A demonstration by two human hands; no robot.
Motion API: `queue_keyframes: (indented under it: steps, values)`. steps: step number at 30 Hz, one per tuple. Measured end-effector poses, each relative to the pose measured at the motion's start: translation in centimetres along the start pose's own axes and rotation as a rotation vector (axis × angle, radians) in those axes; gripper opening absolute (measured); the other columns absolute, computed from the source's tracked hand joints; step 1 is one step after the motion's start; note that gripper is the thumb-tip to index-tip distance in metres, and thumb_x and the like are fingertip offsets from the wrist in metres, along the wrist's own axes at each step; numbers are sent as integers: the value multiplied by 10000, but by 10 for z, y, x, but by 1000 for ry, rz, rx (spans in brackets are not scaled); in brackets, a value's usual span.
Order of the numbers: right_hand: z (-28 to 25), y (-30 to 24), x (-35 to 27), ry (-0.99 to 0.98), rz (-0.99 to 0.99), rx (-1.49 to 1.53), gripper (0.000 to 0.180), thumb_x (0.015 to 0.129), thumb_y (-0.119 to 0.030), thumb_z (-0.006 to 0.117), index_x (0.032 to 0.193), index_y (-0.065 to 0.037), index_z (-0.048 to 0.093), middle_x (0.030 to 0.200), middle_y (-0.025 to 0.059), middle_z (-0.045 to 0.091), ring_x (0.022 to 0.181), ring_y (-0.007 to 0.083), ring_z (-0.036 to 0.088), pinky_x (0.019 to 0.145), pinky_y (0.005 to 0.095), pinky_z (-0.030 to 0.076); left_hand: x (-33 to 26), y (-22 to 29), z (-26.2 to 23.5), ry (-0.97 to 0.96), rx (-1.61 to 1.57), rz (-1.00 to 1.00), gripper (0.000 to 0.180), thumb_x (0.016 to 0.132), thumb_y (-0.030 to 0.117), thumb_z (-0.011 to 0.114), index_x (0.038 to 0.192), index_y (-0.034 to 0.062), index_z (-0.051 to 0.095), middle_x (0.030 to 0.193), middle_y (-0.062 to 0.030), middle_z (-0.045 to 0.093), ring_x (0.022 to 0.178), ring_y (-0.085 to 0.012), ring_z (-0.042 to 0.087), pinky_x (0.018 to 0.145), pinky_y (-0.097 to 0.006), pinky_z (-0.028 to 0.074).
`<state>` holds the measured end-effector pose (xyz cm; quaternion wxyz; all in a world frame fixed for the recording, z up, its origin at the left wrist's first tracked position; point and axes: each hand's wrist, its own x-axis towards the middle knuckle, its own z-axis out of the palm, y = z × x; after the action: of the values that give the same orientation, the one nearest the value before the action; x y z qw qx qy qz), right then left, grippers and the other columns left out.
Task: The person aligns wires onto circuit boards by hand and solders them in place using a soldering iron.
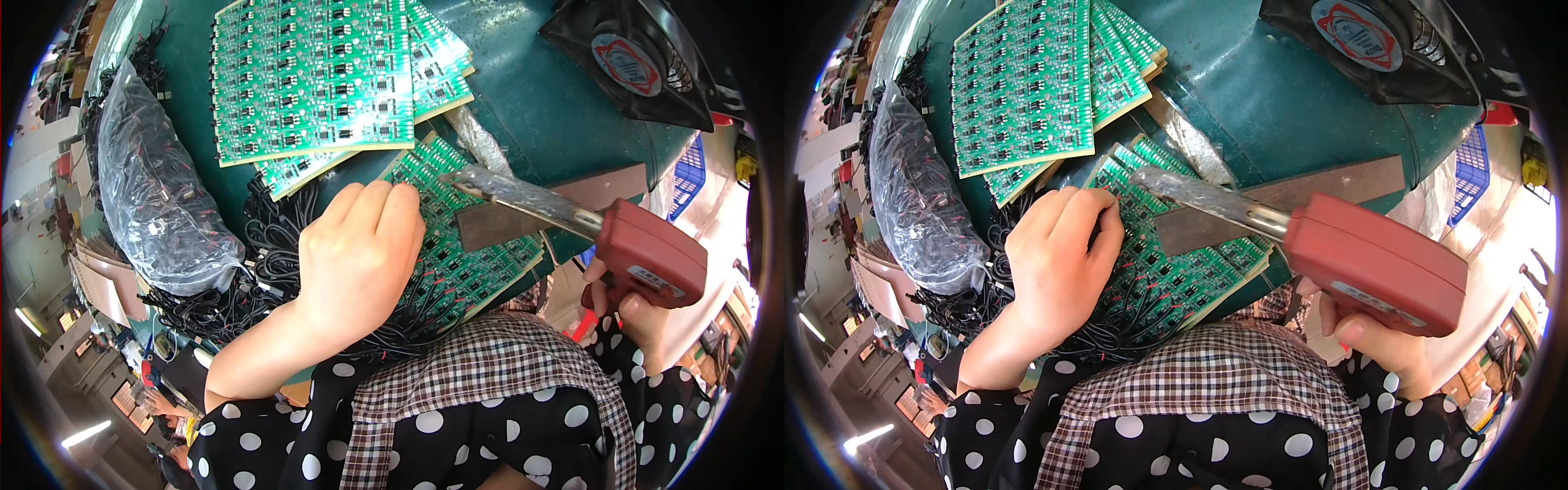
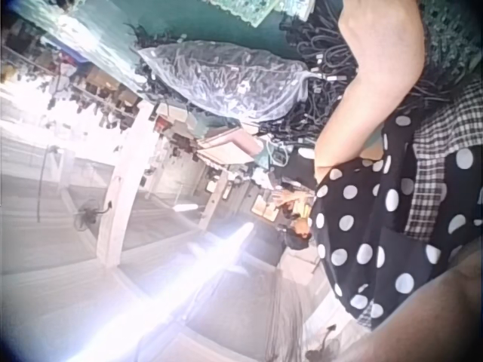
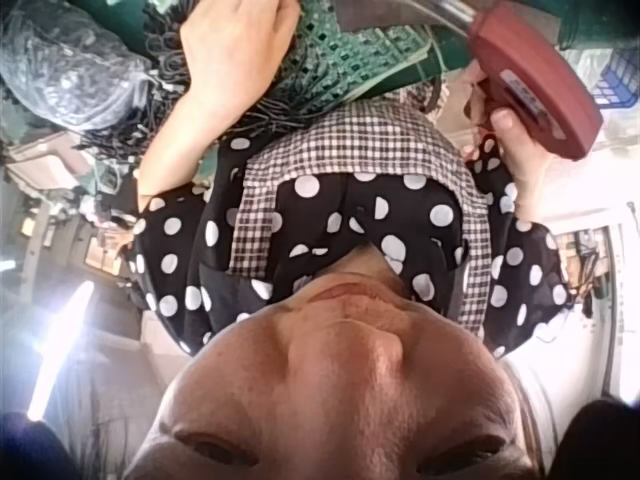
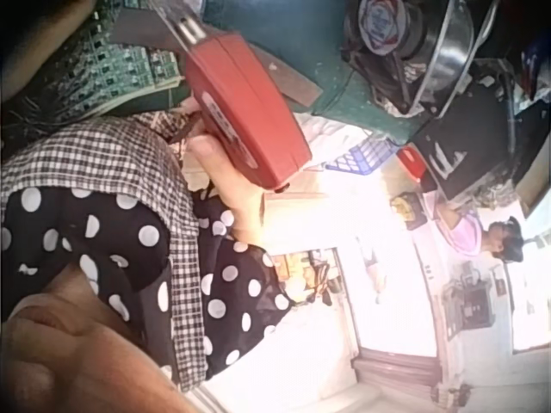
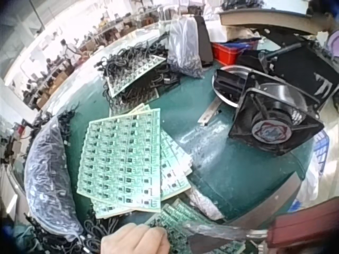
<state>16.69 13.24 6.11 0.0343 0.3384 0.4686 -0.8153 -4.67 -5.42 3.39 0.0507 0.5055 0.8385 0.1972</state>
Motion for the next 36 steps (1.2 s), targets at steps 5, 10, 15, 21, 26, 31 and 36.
queue_keyframes:
  steps: [5, 10, 15, 21, 26, 31, 36]
  values:
    - [-13, 17, -3, -30, -202, -125, 472, 777, -236, 672, 1113, 54, 512, 858, 92, 557, 687, 147, 505, 636, 270, 408, 0, -2, 2, 5, 14, 22, 141, 673, -38, 651, 765, 23, 563, 637, -93, 514, 573, -265, 520, 518, -353, 417]
    - [-18, 32, -9, 241, -272, -524, 346, 769, -148, 671, 1048, -4, 526, 846, 55, 552, 721, 156, 526, 752, 302, 431, 3, -5, 5, 76, 104, 137, 151, 652, 48, 636, 725, 61, 505, 722, -56, 461, 665, -205, 496, 557, -319, 424]
    - [-16, 28, 0, 225, -673, -1067, 372, 683, -73, 760, 973, -41, 529, 807, 16, 520, 708, 93, 544, 635, 248, 447, 4, 16, -15, -29, 117, 177, 341, 639, 90, 722, 951, 25, 598, 1014, -107, 546, 937, -297, 530, 795, -396, 425]
    - [-13, 47, -19, 338, -682, -772, 401, 729, -106, 723, 1050, -1, 506, 853, 35, 538, 696, 100, 546, 673, 244, 442, 15, 23, -3, -162, 83, 257, 360, 630, 162, 739, 929, 42, 580, 910, -74, 524, 860, -250, 521, 777, -353, 400]
    - [-31, 76, -17, 263, -670, -657, 598, 742, -44, 670, 1240, 26, 346, 978, 71, 519, 766, 120, 547, 691, 238, 447, 17, 13, -2, -70, 81, 202, 306, 627, 132, 731, 889, 54, 593, 873, -64, 550, 856, -245, 543, 795, -367, 403]
    - [-32, 84, -22, 266, -652, -540, 613, 742, -23, 657, 1257, 28, 330, 991, 77, 509, 773, 132, 540, 690, 239, 449, 20, -2, -7, 21, 123, 123, 311, 654, 117, 710, 939, 37, 612, 921, -72, 575, 841, -269, 570, 758, -361, 447]
    - [-29, 89, -19, 241, -641, -495, 561, 741, -21, 653, 1223, 23, 371, 987, 76, 504, 766, 130, 526, 696, 248, 448, 11, -8, -2, 68, 151, 87, 324, 711, 111, 678, 1009, 15, 594, 960, -83, 579, 859, -266, 588, 751, -361, 465]
